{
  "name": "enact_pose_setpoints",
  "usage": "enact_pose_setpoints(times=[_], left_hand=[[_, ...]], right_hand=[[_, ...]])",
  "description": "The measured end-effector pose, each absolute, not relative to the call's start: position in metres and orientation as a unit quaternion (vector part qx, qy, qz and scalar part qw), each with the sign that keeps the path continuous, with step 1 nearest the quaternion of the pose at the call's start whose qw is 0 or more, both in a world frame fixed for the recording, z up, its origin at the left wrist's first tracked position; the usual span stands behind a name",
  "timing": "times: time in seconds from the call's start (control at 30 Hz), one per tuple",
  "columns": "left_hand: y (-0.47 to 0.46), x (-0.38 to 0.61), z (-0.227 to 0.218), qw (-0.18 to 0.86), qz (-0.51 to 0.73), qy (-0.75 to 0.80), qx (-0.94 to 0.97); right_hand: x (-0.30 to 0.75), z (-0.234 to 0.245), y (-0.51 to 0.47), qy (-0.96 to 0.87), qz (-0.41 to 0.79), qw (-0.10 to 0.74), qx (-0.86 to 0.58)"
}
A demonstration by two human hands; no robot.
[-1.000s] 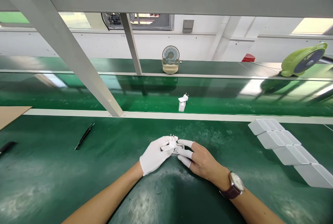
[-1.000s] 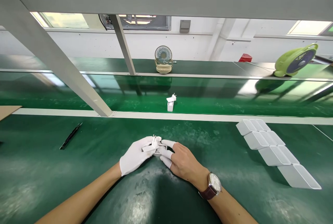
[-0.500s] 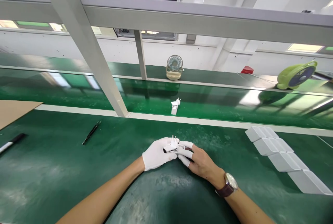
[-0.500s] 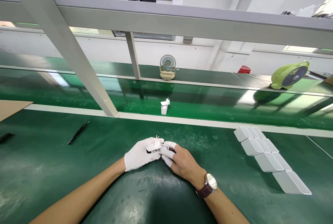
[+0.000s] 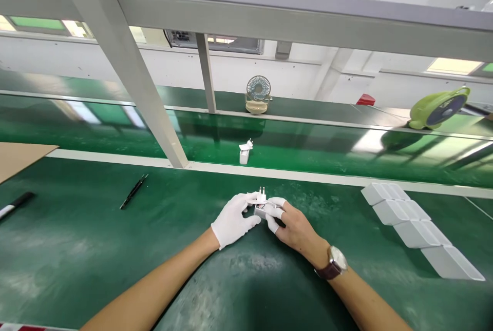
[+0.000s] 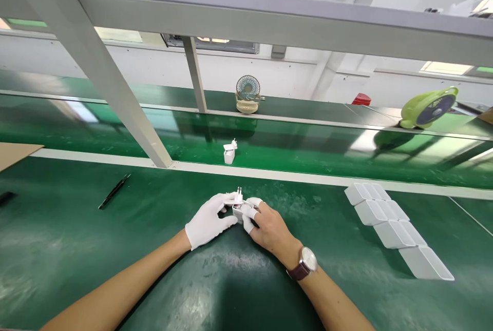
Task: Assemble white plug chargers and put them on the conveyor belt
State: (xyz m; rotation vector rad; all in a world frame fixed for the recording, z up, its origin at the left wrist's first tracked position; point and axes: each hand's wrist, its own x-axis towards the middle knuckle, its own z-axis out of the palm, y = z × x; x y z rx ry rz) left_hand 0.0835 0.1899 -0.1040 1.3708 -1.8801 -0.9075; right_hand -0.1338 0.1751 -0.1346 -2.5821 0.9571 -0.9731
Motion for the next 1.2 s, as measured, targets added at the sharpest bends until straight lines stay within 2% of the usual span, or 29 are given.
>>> enact_pose_setpoints(times=[0.23, 0.43, 0.53, 0.6, 0.7, 0.8, 0.87, 1.0, 1.2], left_hand=[[0.188, 0.086, -0.106, 0.308, -0.33, -0.732, 0.51], [0.186, 0.087, -0.113, 0.303, -0.319, -0.735, 0.516], [0.187, 0.086, -0.111, 0.296, -0.317, -0.737, 0.518], [0.189, 0.084, -0.11, 0.293, -0.318, -0.734, 0.523], [0.194, 0.08, -0.112, 0.31, -0.318, -0.722, 0.531], [0.199, 0.076, -0.111, 0.334, -0.307, -0.719, 0.527], [0.202, 0.075, -0.108, 0.334, -0.303, -0.723, 0.523], [0.203, 0.076, -0.103, 0.333, -0.306, -0.726, 0.518], [0.201, 0.078, -0.103, 0.319, -0.303, -0.734, 0.518]], right_hand=[[-0.133, -0.137, 0.175, 0.341, -0.376, 0.132, -0.852], [-0.131, -0.133, 0.176, 0.347, -0.332, 0.156, -0.863], [-0.128, -0.133, 0.175, 0.339, -0.351, 0.183, -0.854], [-0.126, -0.134, 0.174, 0.338, -0.395, 0.235, -0.821], [-0.122, -0.137, 0.173, 0.348, -0.459, 0.404, -0.71], [-0.119, -0.14, 0.174, 0.348, -0.437, 0.569, -0.604], [-0.118, -0.141, 0.175, 0.337, -0.409, 0.624, -0.574], [-0.117, -0.143, 0.175, 0.32, -0.393, 0.656, -0.56], [-0.118, -0.146, 0.175, 0.344, -0.378, 0.631, -0.585]])
